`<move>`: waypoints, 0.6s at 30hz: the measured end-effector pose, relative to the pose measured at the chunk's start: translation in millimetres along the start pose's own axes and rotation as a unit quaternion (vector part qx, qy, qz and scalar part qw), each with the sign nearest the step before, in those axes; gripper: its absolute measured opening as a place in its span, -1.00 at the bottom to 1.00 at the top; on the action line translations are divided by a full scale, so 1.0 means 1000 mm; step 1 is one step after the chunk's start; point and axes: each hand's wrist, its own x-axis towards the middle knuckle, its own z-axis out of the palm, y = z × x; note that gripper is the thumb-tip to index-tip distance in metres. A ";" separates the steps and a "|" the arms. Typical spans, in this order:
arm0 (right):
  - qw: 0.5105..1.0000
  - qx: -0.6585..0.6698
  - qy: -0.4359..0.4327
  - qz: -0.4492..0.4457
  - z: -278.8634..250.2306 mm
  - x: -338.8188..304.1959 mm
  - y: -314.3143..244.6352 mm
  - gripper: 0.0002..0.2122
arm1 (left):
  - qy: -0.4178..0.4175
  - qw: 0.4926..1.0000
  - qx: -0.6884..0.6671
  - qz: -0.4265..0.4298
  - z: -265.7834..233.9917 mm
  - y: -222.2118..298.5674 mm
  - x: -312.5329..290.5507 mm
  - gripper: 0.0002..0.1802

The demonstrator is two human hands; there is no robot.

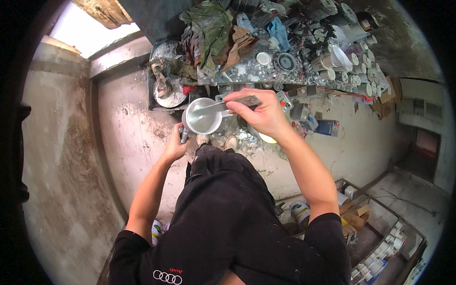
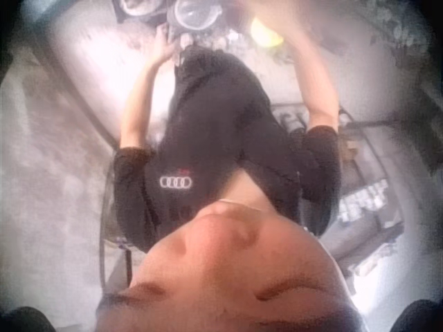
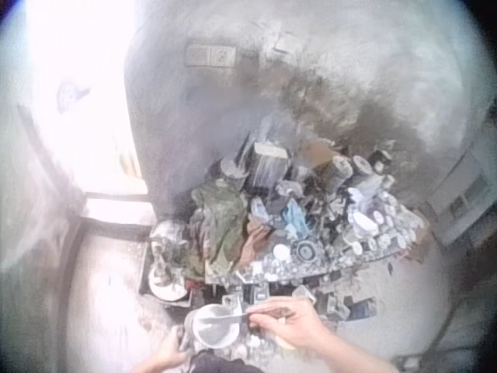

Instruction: The person mixes a white liquid in a small container using a stirrer, then pours it into a spray gun. They walk to a car covered with masking paper and begin spray painting the front bumper and hood area.

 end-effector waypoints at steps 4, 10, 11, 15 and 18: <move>0.998 -0.009 0.015 0.055 0.002 0.001 -0.001 -0.87 | 0.009 1.000 0.009 0.016 -0.005 0.005 -0.003 -0.24; 0.999 -0.034 0.015 -0.023 -0.003 0.002 -0.005 -0.86 | 0.018 0.999 0.012 0.029 -0.009 0.019 -0.004 -0.27; 1.000 -0.017 0.009 0.010 -0.004 0.002 -0.006 -0.87 | 0.017 0.999 0.016 0.031 -0.009 0.022 -0.004 -0.29; 0.999 0.029 0.017 -0.005 -0.006 0.001 -0.009 -0.89 | 0.002 1.000 -0.020 0.022 -0.010 0.030 -0.004 -0.34; 0.999 -0.027 0.025 -0.021 -0.009 0.000 -0.010 -0.88 | 0.012 0.999 -0.018 0.033 -0.009 0.029 -0.001 -0.34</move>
